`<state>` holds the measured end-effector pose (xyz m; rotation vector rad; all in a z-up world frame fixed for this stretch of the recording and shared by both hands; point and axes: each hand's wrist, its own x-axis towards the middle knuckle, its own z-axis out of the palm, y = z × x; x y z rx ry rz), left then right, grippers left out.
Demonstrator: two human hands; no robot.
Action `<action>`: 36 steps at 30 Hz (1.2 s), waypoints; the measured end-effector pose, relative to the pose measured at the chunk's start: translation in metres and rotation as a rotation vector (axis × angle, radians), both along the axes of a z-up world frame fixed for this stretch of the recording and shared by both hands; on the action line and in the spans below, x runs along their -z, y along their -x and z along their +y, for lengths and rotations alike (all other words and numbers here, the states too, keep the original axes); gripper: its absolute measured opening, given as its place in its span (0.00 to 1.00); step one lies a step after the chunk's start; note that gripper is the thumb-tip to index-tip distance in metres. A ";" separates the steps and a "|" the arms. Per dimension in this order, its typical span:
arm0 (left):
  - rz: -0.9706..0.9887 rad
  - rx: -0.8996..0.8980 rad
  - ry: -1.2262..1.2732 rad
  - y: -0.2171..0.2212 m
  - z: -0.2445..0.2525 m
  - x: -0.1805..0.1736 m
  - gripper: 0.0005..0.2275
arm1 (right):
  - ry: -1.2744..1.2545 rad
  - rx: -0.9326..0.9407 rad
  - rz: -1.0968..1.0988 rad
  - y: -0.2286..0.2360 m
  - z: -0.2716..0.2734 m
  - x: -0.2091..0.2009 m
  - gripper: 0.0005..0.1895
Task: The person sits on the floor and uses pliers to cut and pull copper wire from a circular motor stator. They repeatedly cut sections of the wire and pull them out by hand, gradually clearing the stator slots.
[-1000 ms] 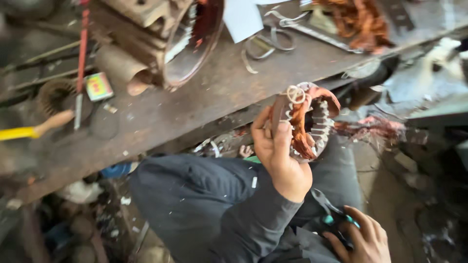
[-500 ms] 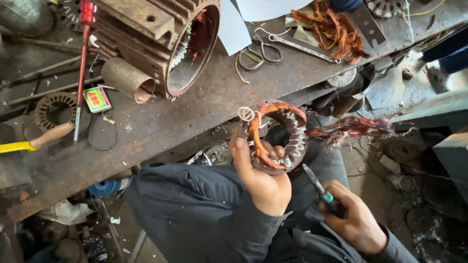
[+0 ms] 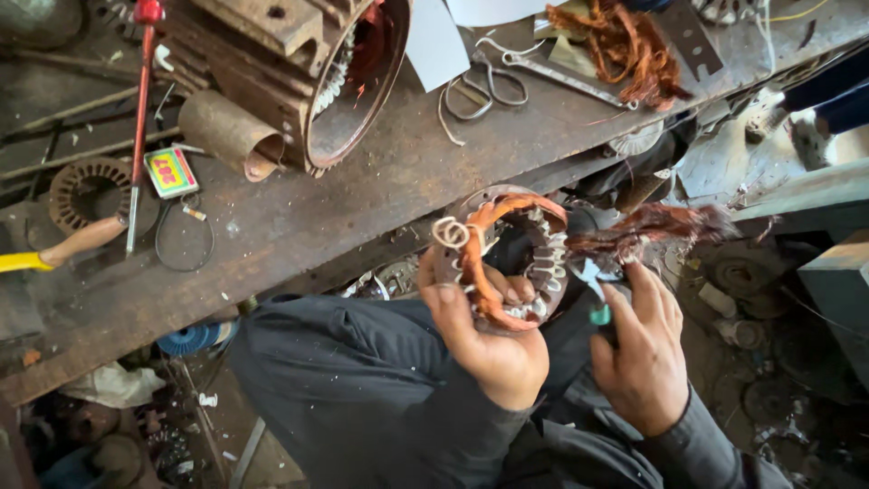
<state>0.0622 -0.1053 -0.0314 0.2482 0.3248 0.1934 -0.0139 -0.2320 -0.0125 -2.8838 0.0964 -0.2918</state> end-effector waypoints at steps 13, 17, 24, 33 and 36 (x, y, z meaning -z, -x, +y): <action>-0.063 0.084 0.012 0.002 0.001 0.003 0.21 | -0.394 0.096 0.103 -0.002 -0.002 0.000 0.08; 0.044 0.402 0.529 -0.025 0.006 0.045 0.19 | -1.267 0.028 0.219 0.006 -0.005 0.009 0.03; 0.233 0.312 0.325 -0.029 -0.004 0.070 0.17 | -2.091 -0.345 0.050 0.012 -0.024 -0.001 0.05; 0.207 0.197 0.140 -0.028 0.009 0.061 0.16 | -0.794 0.050 -0.225 -0.055 -0.095 -0.059 0.08; 0.210 0.180 0.115 -0.027 0.012 0.057 0.15 | -0.052 0.112 -0.112 -0.113 -0.140 -0.060 0.07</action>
